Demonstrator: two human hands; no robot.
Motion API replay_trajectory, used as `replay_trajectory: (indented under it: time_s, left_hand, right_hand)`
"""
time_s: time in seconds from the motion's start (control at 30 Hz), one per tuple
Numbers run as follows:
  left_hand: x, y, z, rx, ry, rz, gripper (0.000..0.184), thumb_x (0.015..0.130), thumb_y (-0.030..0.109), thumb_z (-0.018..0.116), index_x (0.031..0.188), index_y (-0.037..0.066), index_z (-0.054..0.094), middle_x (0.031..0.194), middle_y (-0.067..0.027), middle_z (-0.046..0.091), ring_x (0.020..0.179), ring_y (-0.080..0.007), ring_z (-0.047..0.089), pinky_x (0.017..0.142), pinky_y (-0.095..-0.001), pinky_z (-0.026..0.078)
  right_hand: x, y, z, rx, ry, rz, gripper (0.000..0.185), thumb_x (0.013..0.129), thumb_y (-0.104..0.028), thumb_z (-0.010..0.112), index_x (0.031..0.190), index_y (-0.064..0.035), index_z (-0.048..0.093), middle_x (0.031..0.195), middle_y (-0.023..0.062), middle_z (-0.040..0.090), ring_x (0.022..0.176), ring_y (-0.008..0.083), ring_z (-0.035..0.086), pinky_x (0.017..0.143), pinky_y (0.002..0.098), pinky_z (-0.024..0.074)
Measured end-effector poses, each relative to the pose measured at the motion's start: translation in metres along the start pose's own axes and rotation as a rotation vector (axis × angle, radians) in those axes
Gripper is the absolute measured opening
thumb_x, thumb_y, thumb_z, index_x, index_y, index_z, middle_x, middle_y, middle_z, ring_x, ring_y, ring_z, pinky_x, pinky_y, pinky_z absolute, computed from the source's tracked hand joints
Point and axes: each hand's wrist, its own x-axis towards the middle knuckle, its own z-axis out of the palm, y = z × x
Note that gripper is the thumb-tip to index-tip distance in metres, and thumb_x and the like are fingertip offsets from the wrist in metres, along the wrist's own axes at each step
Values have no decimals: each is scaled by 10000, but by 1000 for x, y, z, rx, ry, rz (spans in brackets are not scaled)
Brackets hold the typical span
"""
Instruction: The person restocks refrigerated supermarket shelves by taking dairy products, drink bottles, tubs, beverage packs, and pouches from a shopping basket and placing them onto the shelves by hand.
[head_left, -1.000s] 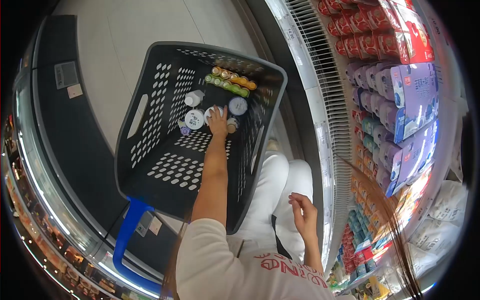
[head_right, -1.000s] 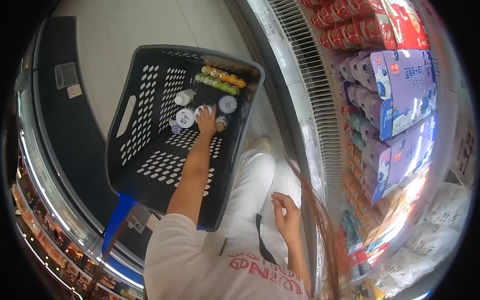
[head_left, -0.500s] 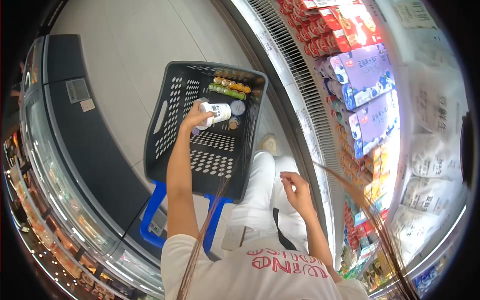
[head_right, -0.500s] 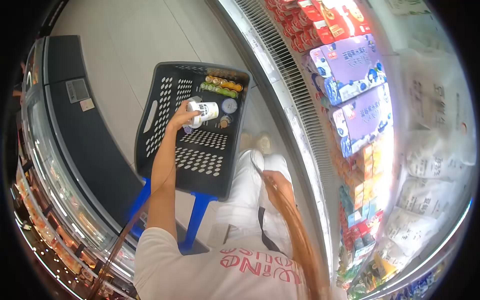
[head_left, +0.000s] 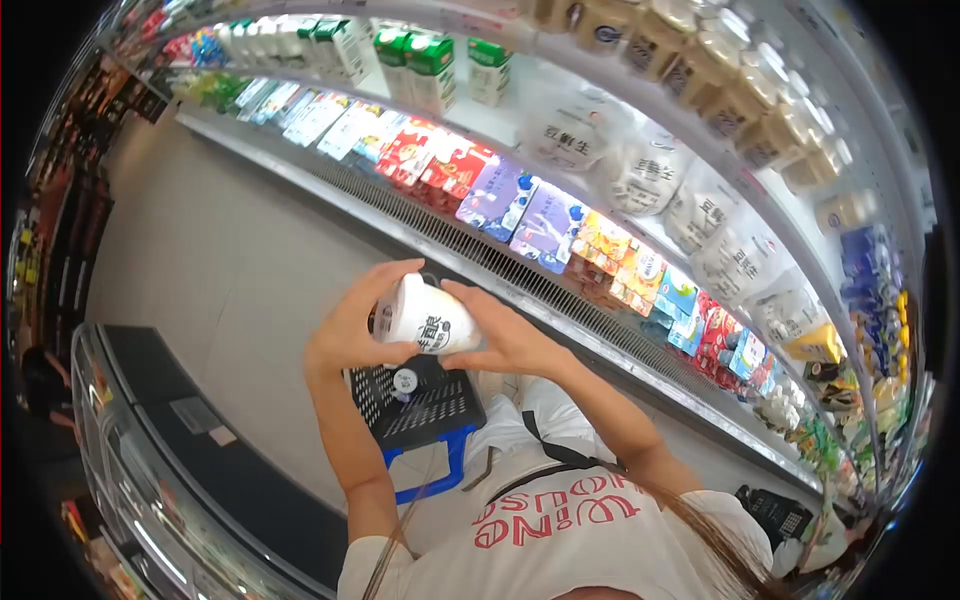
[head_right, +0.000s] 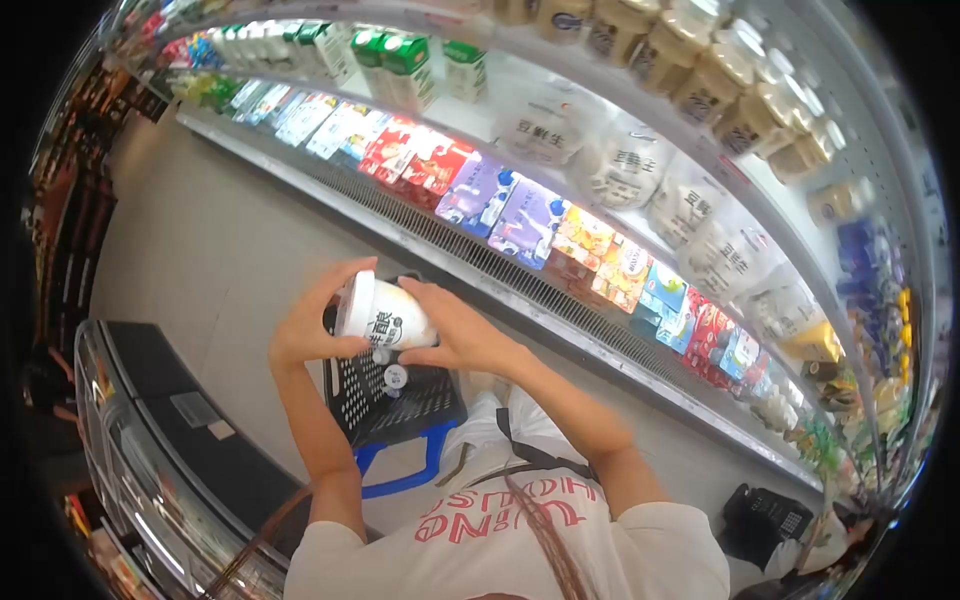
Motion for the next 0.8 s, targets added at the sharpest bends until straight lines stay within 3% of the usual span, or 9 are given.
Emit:
replay_trajectory:
  time_s: [0.07, 0.13, 0.23, 0.37, 0.47, 0.53, 0.63, 0.7, 0.8]
  left_hand:
    - [17, 38, 15, 259, -8, 265, 850, 580, 163, 771, 1358, 35, 453, 1245, -156, 509, 1139, -294, 512, 967, -390, 413]
    - [28, 74, 44, 320, 79, 324, 925, 557, 146, 813, 1383, 26, 415, 1247, -168, 501, 1141, -298, 508, 968, -385, 408]
    - [42, 99, 98, -219, 238, 320, 1007, 593, 157, 871, 1412, 38, 296, 1272, -173, 475, 1177, -249, 492, 954, -388, 432]
    - [78, 136, 170, -688, 155, 268, 809, 730, 67, 788, 1371, 51, 296, 1275, -142, 490, 1162, -230, 510, 950, -363, 437]
    - [100, 170, 207, -846, 104, 197, 750, 766, 18, 747, 1381, 27, 318, 1282, -133, 508, 1144, -230, 531, 945, -357, 462]
    - [115, 198, 220, -830, 29, 254, 747, 766, 6, 743, 1384, 14, 323, 1280, -137, 515, 1116, -224, 550, 918, -349, 495]
    - [136, 250, 235, -801, -56, 361, 785, 744, 56, 786, 1373, 19, 317, 1237, -177, 552, 1069, -233, 587, 879, -343, 523]
    - [158, 285, 245, -732, -56, 497, 706, 733, 103, 813, 1280, 22, 374, 1147, -171, 605, 1062, -230, 597, 889, -333, 498]
    - [192, 349, 264, -723, -114, 737, 525, 809, 191, 767, 1177, 4, 443, 1137, -176, 607, 1036, -228, 615, 885, -333, 498]
  right_hand:
    - [-24, -30, -24, 134, 65, 87, 896, 703, -249, 789, 1404, 11, 295, 1263, 212, 477, 1166, 330, 493, 1007, 412, 390]
    - [-51, -50, -38, 251, 212, 48, 844, 705, -205, 760, 1379, 28, 308, 1219, 203, 494, 1137, 318, 513, 995, 419, 400]
    - [-90, -60, -54, 284, 459, 103, 815, 721, -184, 757, 1370, 13, 306, 1200, 170, 505, 1140, 243, 507, 966, 392, 417]
    - [-132, -95, -98, 264, 750, 136, 833, 756, -212, 795, 1374, 9, 282, 1236, 155, 482, 1150, 218, 496, 939, 350, 444]
    - [-162, -101, -124, 218, 889, 62, 840, 768, -218, 790, 1385, 3, 264, 1236, 140, 488, 1144, 209, 504, 937, 352, 453]
    - [-187, -114, -150, 329, 892, 104, 769, 821, -231, 740, 1380, 14, 272, 1242, 137, 498, 1146, 215, 516, 939, 349, 457]
    - [-222, -125, -195, 173, 953, -13, 720, 818, -263, 746, 1342, 21, 341, 1227, 134, 530, 1136, 212, 534, 956, 349, 447]
    - [-236, -148, -229, 91, 1009, -82, 704, 810, -264, 756, 1324, 18, 368, 1220, 139, 542, 1135, 207, 537, 962, 347, 441]
    - [-253, -170, -290, 58, 1110, -244, 675, 795, -253, 771, 1292, 16, 402, 1189, 142, 565, 1117, 206, 553, 959, 348, 443]
